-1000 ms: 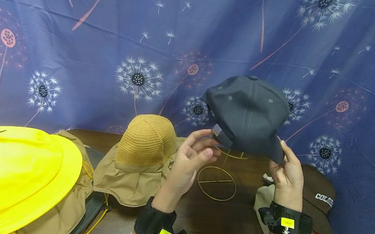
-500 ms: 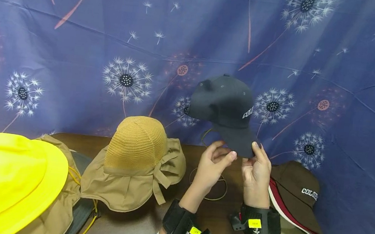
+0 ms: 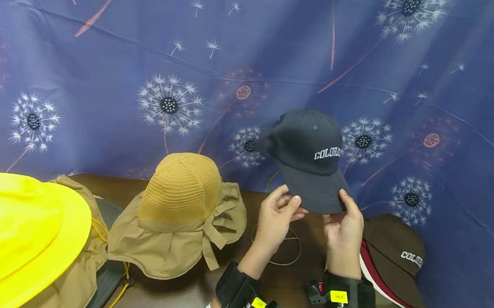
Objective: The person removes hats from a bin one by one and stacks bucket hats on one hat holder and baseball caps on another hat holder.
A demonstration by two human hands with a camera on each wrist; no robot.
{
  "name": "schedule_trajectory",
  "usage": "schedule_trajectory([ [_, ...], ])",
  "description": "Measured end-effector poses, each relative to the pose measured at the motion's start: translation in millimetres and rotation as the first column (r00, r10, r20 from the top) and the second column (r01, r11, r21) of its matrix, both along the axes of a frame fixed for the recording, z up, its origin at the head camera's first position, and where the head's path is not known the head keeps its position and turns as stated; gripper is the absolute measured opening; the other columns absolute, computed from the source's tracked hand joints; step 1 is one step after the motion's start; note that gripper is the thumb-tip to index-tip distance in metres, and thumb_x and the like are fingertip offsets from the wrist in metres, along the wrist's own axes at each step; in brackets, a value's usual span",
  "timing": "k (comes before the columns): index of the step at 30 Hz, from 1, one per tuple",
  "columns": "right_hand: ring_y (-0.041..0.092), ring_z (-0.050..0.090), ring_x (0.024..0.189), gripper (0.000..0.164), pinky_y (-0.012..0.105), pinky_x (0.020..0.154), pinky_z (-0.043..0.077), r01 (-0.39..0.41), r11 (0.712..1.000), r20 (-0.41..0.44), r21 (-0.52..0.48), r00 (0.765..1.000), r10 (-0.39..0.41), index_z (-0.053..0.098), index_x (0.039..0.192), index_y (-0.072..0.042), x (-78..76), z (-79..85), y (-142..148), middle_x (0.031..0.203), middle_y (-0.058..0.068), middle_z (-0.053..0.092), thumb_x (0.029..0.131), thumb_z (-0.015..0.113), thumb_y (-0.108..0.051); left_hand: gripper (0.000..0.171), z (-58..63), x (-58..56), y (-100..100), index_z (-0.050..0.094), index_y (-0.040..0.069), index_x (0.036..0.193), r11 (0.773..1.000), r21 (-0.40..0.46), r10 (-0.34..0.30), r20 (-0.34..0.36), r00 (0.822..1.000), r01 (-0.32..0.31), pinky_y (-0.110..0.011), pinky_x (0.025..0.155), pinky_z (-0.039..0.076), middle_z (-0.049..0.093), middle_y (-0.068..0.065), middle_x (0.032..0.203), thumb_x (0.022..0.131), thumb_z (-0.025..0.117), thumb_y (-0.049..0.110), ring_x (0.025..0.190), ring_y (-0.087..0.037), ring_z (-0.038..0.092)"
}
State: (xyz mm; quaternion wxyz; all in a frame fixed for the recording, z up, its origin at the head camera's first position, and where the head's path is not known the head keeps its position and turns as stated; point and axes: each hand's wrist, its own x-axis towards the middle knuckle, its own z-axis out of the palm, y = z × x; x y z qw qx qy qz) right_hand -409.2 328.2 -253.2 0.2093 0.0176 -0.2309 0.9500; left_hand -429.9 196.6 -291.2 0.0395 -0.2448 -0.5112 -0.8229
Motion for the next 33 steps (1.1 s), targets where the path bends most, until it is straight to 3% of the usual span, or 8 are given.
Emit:
schedule_trajectory([
  [5,0.018,0.068,0.077,0.007,0.032,0.062,0.059,-0.027,0.990,0.040,0.135,0.999,0.022,0.060,0.096,-0.001,4.7,-1.1,23,0.089,0.007,0.065,0.094,0.053,0.000,0.043,-5.6,-4.1,-2,0.046,-0.002,0.137,0.997,-0.061,-0.050,0.047,0.998,0.053,-0.028,0.080,0.060,0.064,-0.034,0.105,0.096,0.055,0.007,0.082,-0.029,0.071],
  [10,0.013,0.064,0.079,0.007,0.026,0.065,0.055,-0.035,0.948,0.117,0.316,0.993,-0.002,0.063,0.094,-0.006,3.5,-6.5,38,0.097,0.002,0.059,0.095,0.056,-0.009,0.052,-10.7,-10.6,-8,0.037,-0.001,0.144,0.995,-0.083,-0.043,0.121,0.992,0.053,-0.028,0.081,0.060,0.064,-0.032,0.105,0.096,0.056,0.008,0.071,-0.005,0.065],
  [13,0.010,0.063,0.075,0.010,0.022,0.062,0.053,-0.055,0.914,0.167,0.401,0.986,-0.013,0.064,0.092,-0.009,-0.3,-12.0,43,0.094,-0.001,0.059,0.096,0.057,-0.014,0.053,-15.0,-13.0,-9,0.037,-0.002,0.144,0.994,-0.099,-0.028,0.140,0.990,0.042,-0.028,0.081,0.060,0.066,-0.030,0.106,0.095,0.057,0.008,0.071,-0.004,0.065],
  [19,0.005,0.055,0.056,0.018,0.017,0.049,0.043,-0.111,0.836,0.260,0.537,0.965,-0.039,0.065,0.081,-0.016,-8.8,-23.8,49,0.071,-0.006,0.060,0.096,0.057,-0.021,0.056,-19.4,-14.9,-12,0.037,-0.001,0.144,0.994,-0.105,0.026,0.189,0.982,-0.006,-0.027,0.076,0.061,0.069,-0.027,0.101,0.093,0.059,0.005,0.070,-0.006,0.068],
  [24,0.006,0.051,0.049,0.028,0.016,0.047,0.040,-0.202,0.751,0.297,0.629,0.955,0.008,0.066,0.077,-0.020,-6.8,-27.5,58,0.064,-0.007,0.059,0.100,0.050,-0.024,0.074,-14.8,-13.7,-17,0.022,0.009,0.152,0.991,-0.127,-0.008,0.211,0.978,0.035,-0.024,0.067,0.060,0.071,-0.016,0.083,0.089,0.061,0.003,0.062,-0.006,0.068],
  [28,0.005,0.047,0.051,0.029,0.017,0.049,0.037,-0.272,0.675,0.338,0.686,0.940,0.035,0.061,0.078,-0.022,-3.3,-28.2,64,0.062,-0.009,0.057,0.101,0.045,-0.026,0.082,-9.5,-10.8,-23,0.017,0.014,0.154,0.975,-0.204,-0.039,0.233,0.972,0.088,-0.026,0.065,0.061,0.070,-0.011,0.074,0.087,0.063,0.005,0.057,-0.005,0.066],
  [33,0.003,0.045,0.050,0.026,0.014,0.048,0.036,-0.336,0.647,0.389,0.684,0.919,0.065,0.058,0.080,-0.023,-2.1,-32.4,67,0.058,-0.009,0.054,0.101,0.043,-0.028,0.085,-5.1,-7.3,-29,0.014,0.015,0.154,0.945,-0.308,-0.033,0.243,0.970,0.109,-0.031,0.068,0.061,0.071,-0.023,0.086,0.088,0.067,0.013,0.058,-0.007,0.065],
])
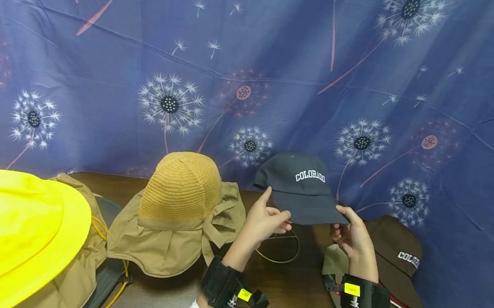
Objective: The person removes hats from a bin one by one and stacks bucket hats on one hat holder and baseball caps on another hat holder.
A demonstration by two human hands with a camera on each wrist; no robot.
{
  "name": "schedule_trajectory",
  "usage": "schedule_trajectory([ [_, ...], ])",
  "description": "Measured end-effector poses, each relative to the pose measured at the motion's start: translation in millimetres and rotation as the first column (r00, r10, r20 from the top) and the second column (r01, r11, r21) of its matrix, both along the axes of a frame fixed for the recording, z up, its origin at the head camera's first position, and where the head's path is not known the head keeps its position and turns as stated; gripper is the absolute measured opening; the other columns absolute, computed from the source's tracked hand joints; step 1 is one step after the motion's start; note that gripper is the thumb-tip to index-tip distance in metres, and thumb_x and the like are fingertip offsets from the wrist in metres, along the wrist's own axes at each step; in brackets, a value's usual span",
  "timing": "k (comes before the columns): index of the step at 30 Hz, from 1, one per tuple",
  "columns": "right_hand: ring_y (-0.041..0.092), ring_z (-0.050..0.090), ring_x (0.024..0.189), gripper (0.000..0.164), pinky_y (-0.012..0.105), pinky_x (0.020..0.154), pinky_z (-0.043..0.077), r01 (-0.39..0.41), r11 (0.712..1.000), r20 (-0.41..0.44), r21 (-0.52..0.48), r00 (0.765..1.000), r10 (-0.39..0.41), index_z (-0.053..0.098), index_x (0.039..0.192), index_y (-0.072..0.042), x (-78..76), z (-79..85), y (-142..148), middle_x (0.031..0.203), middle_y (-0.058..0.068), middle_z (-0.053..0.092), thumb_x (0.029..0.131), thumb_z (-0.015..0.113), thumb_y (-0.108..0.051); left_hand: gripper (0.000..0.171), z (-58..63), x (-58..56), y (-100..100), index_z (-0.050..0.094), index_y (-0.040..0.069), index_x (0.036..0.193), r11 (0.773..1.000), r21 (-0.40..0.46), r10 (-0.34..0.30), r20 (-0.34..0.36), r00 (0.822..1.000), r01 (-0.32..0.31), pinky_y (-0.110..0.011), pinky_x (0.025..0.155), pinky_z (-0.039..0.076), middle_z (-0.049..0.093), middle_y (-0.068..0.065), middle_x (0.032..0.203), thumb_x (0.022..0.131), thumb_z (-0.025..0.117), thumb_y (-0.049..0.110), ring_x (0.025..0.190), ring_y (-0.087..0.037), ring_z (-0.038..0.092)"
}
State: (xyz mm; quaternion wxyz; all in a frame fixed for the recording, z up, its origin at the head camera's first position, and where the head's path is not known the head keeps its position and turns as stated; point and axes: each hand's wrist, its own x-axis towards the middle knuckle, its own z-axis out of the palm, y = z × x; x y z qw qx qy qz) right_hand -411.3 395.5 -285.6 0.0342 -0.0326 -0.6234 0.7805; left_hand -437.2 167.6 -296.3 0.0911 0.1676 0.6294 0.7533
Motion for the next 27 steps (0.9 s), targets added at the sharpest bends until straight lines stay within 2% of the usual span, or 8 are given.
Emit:
schedule_trajectory([
  [5,0.001,0.043,0.044,0.035,0.011,0.044,0.035,-0.043,0.999,0.020,-0.006,0.999,0.043,0.058,0.073,-0.023,3.0,-7.6,3,0.051,-0.011,0.053,0.102,0.039,-0.026,0.097,-0.8,3.6,-4,0.006,0.017,0.155,0.999,-0.051,-0.009,-0.013,1.000,0.008,-0.031,0.066,0.061,0.072,-0.023,0.085,0.085,0.073,0.024,0.058,-0.009,0.066],
  [8,0.001,0.041,0.043,0.042,0.012,0.043,0.034,-0.028,0.999,0.050,0.030,0.998,0.026,0.059,0.064,-0.023,6.2,-13.8,4,0.049,-0.011,0.051,0.101,0.039,-0.025,0.105,-3.3,6.5,-6,-0.001,0.016,0.155,0.995,-0.097,-0.020,-0.018,1.000,0.018,-0.032,0.065,0.061,0.071,-0.020,0.079,0.083,0.075,0.025,0.057,-0.009,0.066],
  [11,0.000,0.039,0.043,0.038,0.011,0.041,0.033,-0.006,0.996,0.107,0.090,0.994,-0.004,0.058,0.065,-0.026,9.7,-19.1,6,0.052,-0.012,0.051,0.100,0.041,-0.028,0.108,-6.8,8.7,-7,-0.004,0.013,0.155,0.984,-0.177,-0.038,-0.019,0.999,0.034,-0.030,0.064,0.061,0.071,-0.016,0.075,0.083,0.076,0.024,0.056,-0.009,0.066],
  [13,-0.003,0.038,0.041,0.036,0.010,0.040,0.032,-0.018,0.993,0.118,0.119,0.993,0.004,0.057,0.068,-0.026,10.2,-22.1,8,0.052,-0.012,0.051,0.099,0.040,-0.027,0.109,-8.5,9.7,-7,-0.005,0.010,0.154,0.970,-0.239,-0.053,-0.013,0.999,0.048,-0.029,0.062,0.061,0.071,-0.014,0.072,0.083,0.076,0.024,0.056,-0.010,0.067],
  [17,-0.004,0.036,0.039,0.038,0.011,0.042,0.032,-0.090,0.979,0.111,0.184,0.991,0.070,0.058,0.069,-0.026,10.2,-26.2,12,0.050,-0.014,0.051,0.100,0.037,-0.027,0.109,-12.6,8.8,-10,-0.005,0.007,0.154,0.942,-0.328,-0.074,-0.006,0.997,0.068,-0.028,0.061,0.060,0.071,-0.012,0.070,0.083,0.075,0.025,0.057,-0.013,0.068],
  [23,-0.004,0.037,0.039,0.047,0.012,0.043,0.033,-0.191,0.959,0.108,0.211,0.979,0.171,0.059,0.061,-0.027,6.9,-32.0,17,0.048,-0.015,0.051,0.101,0.034,-0.025,0.108,-18.1,4.7,-14,-0.004,0.008,0.154,0.933,-0.350,-0.083,-0.001,0.997,0.077,-0.027,0.059,0.059,0.070,-0.010,0.067,0.083,0.076,0.024,0.053,-0.009,0.064],
  [27,-0.005,0.038,0.039,0.052,0.010,0.042,0.033,-0.284,0.939,0.101,0.194,0.958,0.269,0.060,0.061,-0.026,3.5,-36.2,22,0.048,-0.015,0.053,0.103,0.029,-0.022,0.109,-20.7,2.3,-14,-0.004,0.008,0.154,0.921,-0.385,-0.079,-0.019,0.997,0.066,-0.026,0.058,0.059,0.070,-0.009,0.066,0.082,0.076,0.024,0.055,-0.014,0.067],
])
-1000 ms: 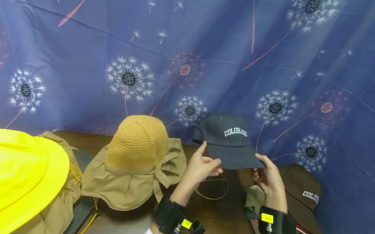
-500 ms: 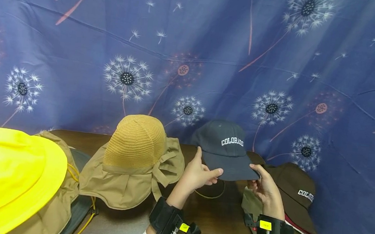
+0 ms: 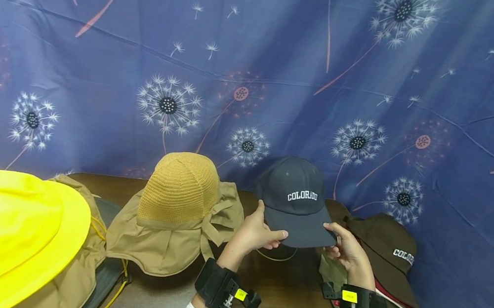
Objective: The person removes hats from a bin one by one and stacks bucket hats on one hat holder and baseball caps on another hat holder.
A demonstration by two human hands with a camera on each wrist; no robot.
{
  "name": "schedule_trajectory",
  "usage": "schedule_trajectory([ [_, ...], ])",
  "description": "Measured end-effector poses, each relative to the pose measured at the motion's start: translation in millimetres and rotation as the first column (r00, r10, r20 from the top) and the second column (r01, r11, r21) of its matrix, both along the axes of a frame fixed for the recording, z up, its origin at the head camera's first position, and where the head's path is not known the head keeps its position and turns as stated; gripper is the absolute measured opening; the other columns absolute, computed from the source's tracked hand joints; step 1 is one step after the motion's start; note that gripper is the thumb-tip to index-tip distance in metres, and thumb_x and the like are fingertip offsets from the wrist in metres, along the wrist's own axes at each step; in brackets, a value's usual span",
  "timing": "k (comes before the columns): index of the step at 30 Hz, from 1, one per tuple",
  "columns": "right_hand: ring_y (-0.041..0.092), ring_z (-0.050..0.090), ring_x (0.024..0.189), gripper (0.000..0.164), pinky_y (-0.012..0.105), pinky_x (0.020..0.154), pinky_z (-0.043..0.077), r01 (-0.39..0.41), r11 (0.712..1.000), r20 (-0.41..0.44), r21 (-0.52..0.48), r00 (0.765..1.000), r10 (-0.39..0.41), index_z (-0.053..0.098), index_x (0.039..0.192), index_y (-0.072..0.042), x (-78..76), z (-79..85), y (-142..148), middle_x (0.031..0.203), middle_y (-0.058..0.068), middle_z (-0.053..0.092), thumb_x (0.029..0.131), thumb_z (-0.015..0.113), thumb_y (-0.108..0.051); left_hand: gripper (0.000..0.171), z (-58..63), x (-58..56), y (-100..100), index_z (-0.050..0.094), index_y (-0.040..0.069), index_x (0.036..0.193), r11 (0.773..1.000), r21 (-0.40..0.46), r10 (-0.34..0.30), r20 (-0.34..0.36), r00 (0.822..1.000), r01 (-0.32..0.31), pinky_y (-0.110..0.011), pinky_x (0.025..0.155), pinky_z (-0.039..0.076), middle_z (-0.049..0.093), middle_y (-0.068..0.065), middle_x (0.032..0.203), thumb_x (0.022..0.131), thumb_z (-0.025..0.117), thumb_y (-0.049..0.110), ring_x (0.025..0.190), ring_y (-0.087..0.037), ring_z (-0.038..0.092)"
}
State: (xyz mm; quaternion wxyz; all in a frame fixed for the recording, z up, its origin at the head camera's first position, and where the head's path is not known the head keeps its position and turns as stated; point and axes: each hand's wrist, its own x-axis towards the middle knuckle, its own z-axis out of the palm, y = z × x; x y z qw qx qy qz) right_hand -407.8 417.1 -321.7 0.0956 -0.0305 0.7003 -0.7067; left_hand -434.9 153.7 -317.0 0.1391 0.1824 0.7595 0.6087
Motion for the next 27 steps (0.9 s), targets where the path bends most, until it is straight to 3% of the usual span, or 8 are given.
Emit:
schedule_trajectory([
  [3,-0.006,0.038,0.039,0.051,0.008,0.041,0.034,-0.034,0.999,0.026,-0.006,0.999,0.034,0.060,0.063,-0.025,-1.6,-3.5,2,0.049,-0.016,0.053,0.103,0.028,-0.022,0.109,-2.3,-1.4,1,-0.004,0.008,0.154,0.999,-0.038,0.003,-0.020,1.000,-0.004,-0.025,0.056,0.058,0.069,-0.007,0.064,0.082,0.076,0.025,0.055,-0.015,0.067],
  [15,-0.008,0.040,0.037,0.049,0.007,0.040,0.032,0.028,0.997,0.061,0.069,0.998,-0.032,0.058,0.056,-0.025,-5.6,-10.7,1,0.045,-0.016,0.051,0.099,0.034,-0.022,0.110,-4.6,-3.6,3,-0.002,0.010,0.155,0.983,-0.176,0.041,-0.079,0.996,-0.055,-0.023,0.051,0.052,0.066,-0.001,0.057,0.081,0.077,0.029,0.047,-0.010,0.061],
  [18,-0.007,0.040,0.038,0.047,0.008,0.041,0.032,0.043,0.996,0.069,0.082,0.996,-0.049,0.059,0.059,-0.025,-5.9,-11.0,0,0.047,-0.015,0.052,0.100,0.035,-0.024,0.109,-5.2,-4.5,3,-0.002,0.009,0.155,0.981,-0.186,0.046,-0.091,0.995,-0.062,-0.025,0.052,0.054,0.068,-0.003,0.059,0.081,0.077,0.028,0.050,-0.014,0.065],
  [23,-0.003,0.041,0.041,0.039,0.011,0.043,0.034,0.134,0.977,0.110,0.168,0.982,-0.154,0.059,0.063,-0.023,-2.6,-10.6,-3,0.050,-0.013,0.052,0.098,0.042,-0.030,0.107,-9.0,-5.9,4,-0.003,0.011,0.155,0.977,-0.200,0.051,-0.108,0.993,-0.072,-0.024,0.050,0.053,0.068,-0.004,0.060,0.083,0.075,0.026,0.052,-0.017,0.067],
  [27,-0.004,0.046,0.044,0.034,0.009,0.043,0.036,0.142,0.969,0.126,0.203,0.977,-0.169,0.060,0.069,-0.021,-1.3,-9.8,-4,0.054,-0.012,0.057,0.097,0.045,-0.034,0.105,-11.9,-8.1,3,-0.004,0.013,0.155,0.982,-0.177,0.060,-0.076,0.995,-0.073,-0.025,0.049,0.053,0.068,-0.006,0.061,0.085,0.073,0.027,0.051,-0.017,0.065],
])
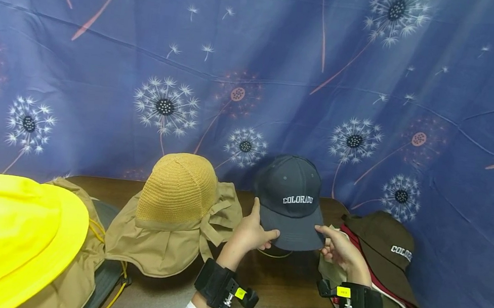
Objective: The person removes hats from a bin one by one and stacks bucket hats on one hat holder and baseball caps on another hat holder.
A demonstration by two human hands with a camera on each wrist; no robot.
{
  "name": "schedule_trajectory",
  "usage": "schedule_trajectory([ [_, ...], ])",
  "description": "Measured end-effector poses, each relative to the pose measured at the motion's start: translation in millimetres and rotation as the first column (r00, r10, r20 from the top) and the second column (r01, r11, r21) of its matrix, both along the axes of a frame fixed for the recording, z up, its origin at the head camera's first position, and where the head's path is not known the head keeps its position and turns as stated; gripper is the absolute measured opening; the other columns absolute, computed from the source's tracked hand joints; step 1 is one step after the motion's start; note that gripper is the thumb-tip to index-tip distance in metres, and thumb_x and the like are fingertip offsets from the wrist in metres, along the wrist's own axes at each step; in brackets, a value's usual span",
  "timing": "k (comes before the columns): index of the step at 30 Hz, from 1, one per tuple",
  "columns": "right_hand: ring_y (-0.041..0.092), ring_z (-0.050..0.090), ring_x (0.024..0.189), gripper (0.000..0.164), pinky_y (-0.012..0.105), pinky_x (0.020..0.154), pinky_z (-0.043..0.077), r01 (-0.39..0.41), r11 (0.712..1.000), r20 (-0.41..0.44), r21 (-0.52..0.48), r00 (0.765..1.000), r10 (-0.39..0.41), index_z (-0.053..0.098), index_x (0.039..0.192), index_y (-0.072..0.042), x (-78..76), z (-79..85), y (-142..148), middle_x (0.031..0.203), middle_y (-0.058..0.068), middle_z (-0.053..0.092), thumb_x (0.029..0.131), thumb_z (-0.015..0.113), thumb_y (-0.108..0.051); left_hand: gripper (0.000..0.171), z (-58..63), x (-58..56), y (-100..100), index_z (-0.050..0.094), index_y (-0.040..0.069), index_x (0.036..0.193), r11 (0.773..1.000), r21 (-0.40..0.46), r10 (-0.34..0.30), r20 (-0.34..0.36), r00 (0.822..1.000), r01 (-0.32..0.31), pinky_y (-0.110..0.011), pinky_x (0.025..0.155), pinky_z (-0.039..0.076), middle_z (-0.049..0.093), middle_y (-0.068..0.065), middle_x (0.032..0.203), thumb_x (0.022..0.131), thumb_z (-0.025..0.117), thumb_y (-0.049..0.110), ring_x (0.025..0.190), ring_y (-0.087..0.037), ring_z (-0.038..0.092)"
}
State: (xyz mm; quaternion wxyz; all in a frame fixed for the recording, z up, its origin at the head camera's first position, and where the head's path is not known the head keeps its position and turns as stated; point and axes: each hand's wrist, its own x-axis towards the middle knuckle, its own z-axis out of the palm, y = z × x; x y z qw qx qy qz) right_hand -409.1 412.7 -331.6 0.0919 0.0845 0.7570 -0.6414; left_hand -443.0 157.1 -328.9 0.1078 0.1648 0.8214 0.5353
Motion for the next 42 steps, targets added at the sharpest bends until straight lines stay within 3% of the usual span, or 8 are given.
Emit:
schedule_trajectory([
  [5,-0.004,0.049,0.047,0.036,0.008,0.044,0.039,-0.040,0.999,0.022,0.007,0.999,0.040,0.061,0.075,-0.022,-2.1,-0.9,2,0.058,-0.013,0.059,0.099,0.041,-0.040,0.107,-0.6,-2.3,-3,-0.006,0.009,0.154,0.999,0.051,-0.005,0.072,0.997,0.001,-0.026,0.052,0.054,0.069,-0.011,0.065,0.085,0.072,0.033,0.052,-0.017,0.067],
  [11,-0.002,0.052,0.051,0.033,0.010,0.048,0.042,-0.026,1.000,0.032,-0.016,0.999,0.026,0.049,0.099,-0.019,-4.2,-4.3,4,0.063,-0.013,0.063,0.099,0.039,-0.051,0.108,0.9,-2.6,-5,-0.006,0.008,0.154,0.998,0.056,-0.011,0.098,0.995,0.006,-0.027,0.056,0.054,0.070,-0.011,0.066,0.085,0.071,0.037,0.050,-0.012,0.064],
  [15,0.001,0.054,0.054,0.036,0.011,0.049,0.043,-0.010,1.000,0.041,-0.021,0.999,0.010,0.046,0.095,-0.017,-5.2,-6.9,3,0.064,-0.012,0.062,0.098,0.040,-0.053,0.107,0.4,-2.7,-5,-0.005,0.007,0.154,0.999,0.033,-0.009,0.104,0.995,0.006,-0.026,0.056,0.053,0.070,-0.009,0.067,0.085,0.071,0.040,0.050,-0.012,0.064],
  [22,0.002,0.055,0.057,0.045,0.011,0.049,0.043,0.022,0.999,0.065,0.036,0.998,-0.025,0.032,0.111,-0.012,-7.5,-11.7,2,0.065,-0.011,0.056,0.097,0.039,-0.055,0.108,-5.6,-4.8,-5,-0.005,0.004,0.154,0.999,0.044,-0.013,0.128,0.992,0.008,-0.025,0.055,0.057,0.071,-0.013,0.080,0.085,0.071,0.039,0.066,-0.027,0.073],
  [28,0.002,0.057,0.057,0.044,0.010,0.048,0.044,0.023,1.000,0.068,0.018,0.997,-0.024,0.042,0.106,-0.012,-10.0,-19.1,4,0.065,-0.010,0.062,0.097,0.039,-0.056,0.107,-14.3,-8.1,-3,-0.002,0.001,0.153,0.998,0.070,-0.016,0.156,0.988,0.005,-0.025,0.055,0.057,0.071,-0.018,0.091,0.084,0.073,0.036,0.066,-0.025,0.073],
  [30,0.002,0.057,0.057,0.043,0.010,0.048,0.044,0.020,1.000,0.069,0.011,0.997,-0.020,0.042,0.105,-0.013,-11.1,-21.2,5,0.066,-0.010,0.062,0.097,0.039,-0.056,0.106,-17.1,-9.2,-3,-0.001,0.000,0.153,0.997,0.084,-0.015,0.168,0.986,0.001,-0.025,0.055,0.057,0.068,-0.024,0.105,0.084,0.073,0.034,0.064,-0.023,0.072],
  [35,0.002,0.057,0.058,0.042,0.009,0.048,0.044,0.004,1.000,0.071,-0.002,0.997,-0.004,0.043,0.102,-0.013,-13.9,-27.4,5,0.069,-0.008,0.062,0.098,0.038,-0.055,0.104,-23.6,-11.6,-3,0.000,-0.001,0.153,0.994,0.110,-0.027,0.189,0.982,0.006,-0.029,0.060,0.059,0.043,-0.034,0.141,0.085,0.073,0.031,0.065,-0.022,0.072],
  [42,0.001,0.057,0.057,0.047,0.009,0.049,0.045,0.017,1.000,0.093,-0.005,0.996,-0.016,0.046,0.102,-0.012,-17.4,-36.1,7,0.070,-0.007,0.060,0.097,0.035,-0.057,0.104,-31.8,-15.4,-3,-0.001,-0.003,0.152,0.992,0.126,-0.050,0.216,0.975,0.023,-0.033,0.065,0.061,0.043,-0.035,0.141,0.085,0.072,0.030,0.068,-0.024,0.073],
])
